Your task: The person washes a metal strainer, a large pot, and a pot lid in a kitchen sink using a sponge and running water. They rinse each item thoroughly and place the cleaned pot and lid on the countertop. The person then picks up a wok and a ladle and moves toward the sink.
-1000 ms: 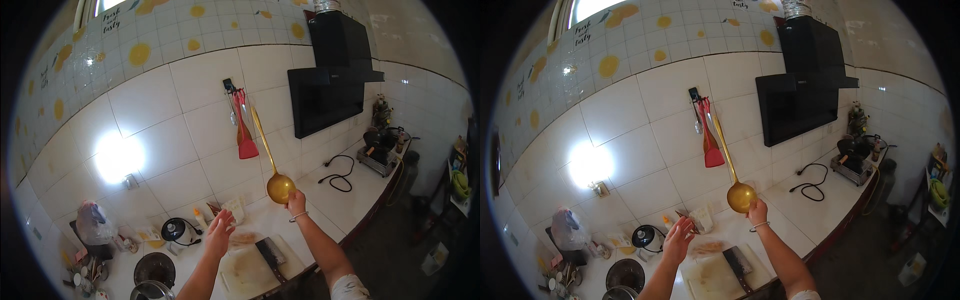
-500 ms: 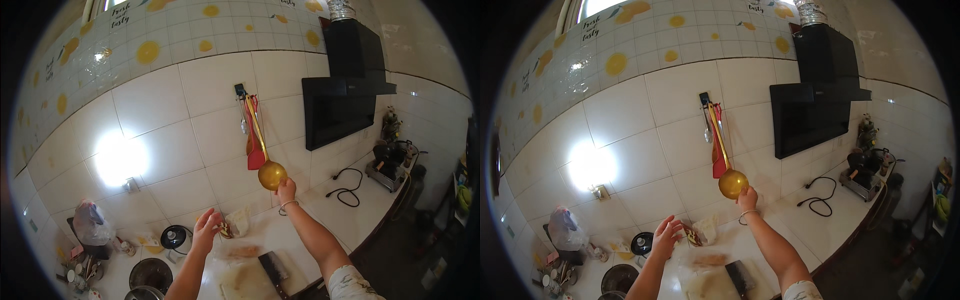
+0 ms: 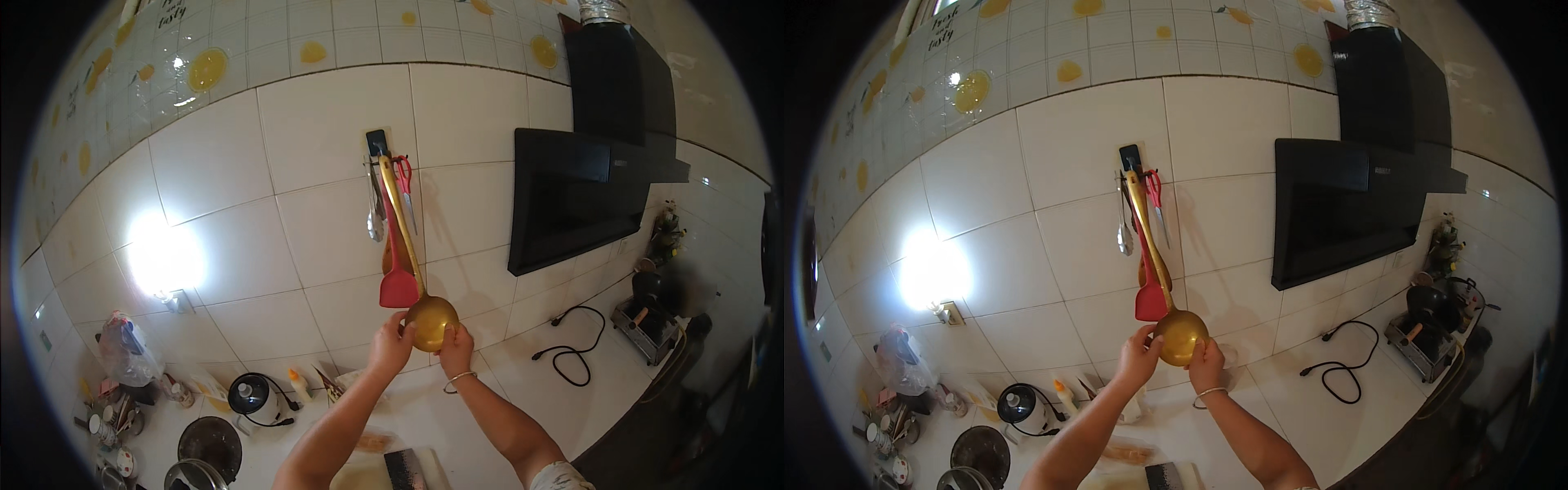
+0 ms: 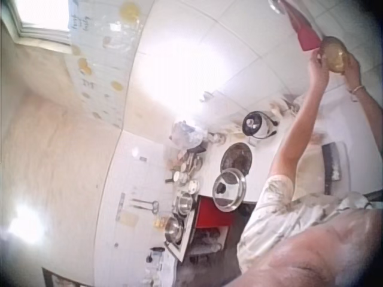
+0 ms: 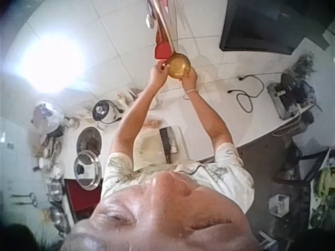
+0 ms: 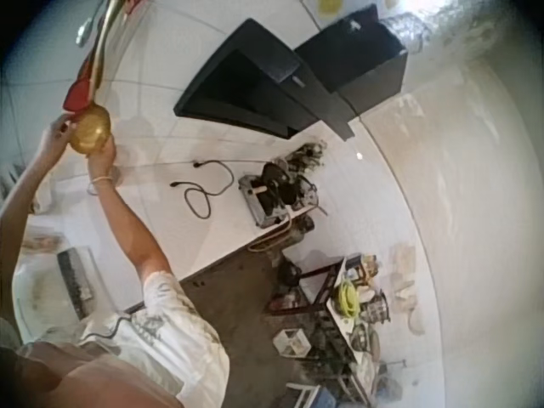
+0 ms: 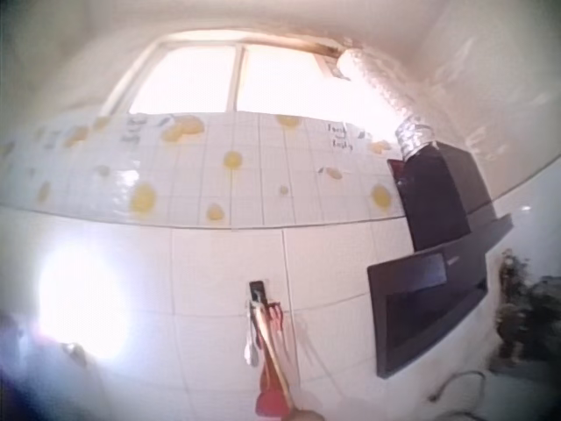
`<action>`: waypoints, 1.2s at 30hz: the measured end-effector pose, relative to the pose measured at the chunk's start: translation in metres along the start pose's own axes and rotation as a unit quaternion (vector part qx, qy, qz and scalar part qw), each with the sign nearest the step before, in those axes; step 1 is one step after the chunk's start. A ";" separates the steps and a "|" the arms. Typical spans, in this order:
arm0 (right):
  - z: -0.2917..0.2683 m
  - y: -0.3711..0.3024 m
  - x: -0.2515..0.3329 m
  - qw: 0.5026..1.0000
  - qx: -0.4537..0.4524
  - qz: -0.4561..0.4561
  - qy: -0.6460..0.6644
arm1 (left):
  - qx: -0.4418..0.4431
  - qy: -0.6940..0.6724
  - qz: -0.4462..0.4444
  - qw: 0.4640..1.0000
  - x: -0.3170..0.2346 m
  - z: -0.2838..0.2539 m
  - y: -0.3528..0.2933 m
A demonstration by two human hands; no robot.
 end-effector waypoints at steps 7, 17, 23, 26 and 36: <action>0.010 0.008 -0.010 0.998 0.046 0.022 0.027 | -0.095 0.073 0.042 0.992 0.013 0.009 0.013; 0.013 0.010 -0.015 0.999 0.032 0.026 0.020 | -0.134 0.078 0.054 0.986 0.012 0.011 0.017; 0.009 0.013 -0.016 0.998 0.046 0.039 -0.003 | -0.111 0.095 0.049 0.988 0.024 0.018 0.021; 0.008 0.015 -0.010 0.997 0.049 0.052 -0.021 | -0.070 0.046 0.020 0.996 0.025 0.017 0.026; 0.016 0.021 -0.015 0.991 0.080 0.041 -0.101 | -0.015 0.010 0.036 0.999 0.052 0.020 0.047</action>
Point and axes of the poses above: each hand's wrist, its own y-axis towards the middle knuckle, its own z-axis out of the palm, x = y × z, the point moved 1 cm from there along y, towards the middle knuckle, and after that the axes turned 14 degrees about y, right-handed, at the moved point
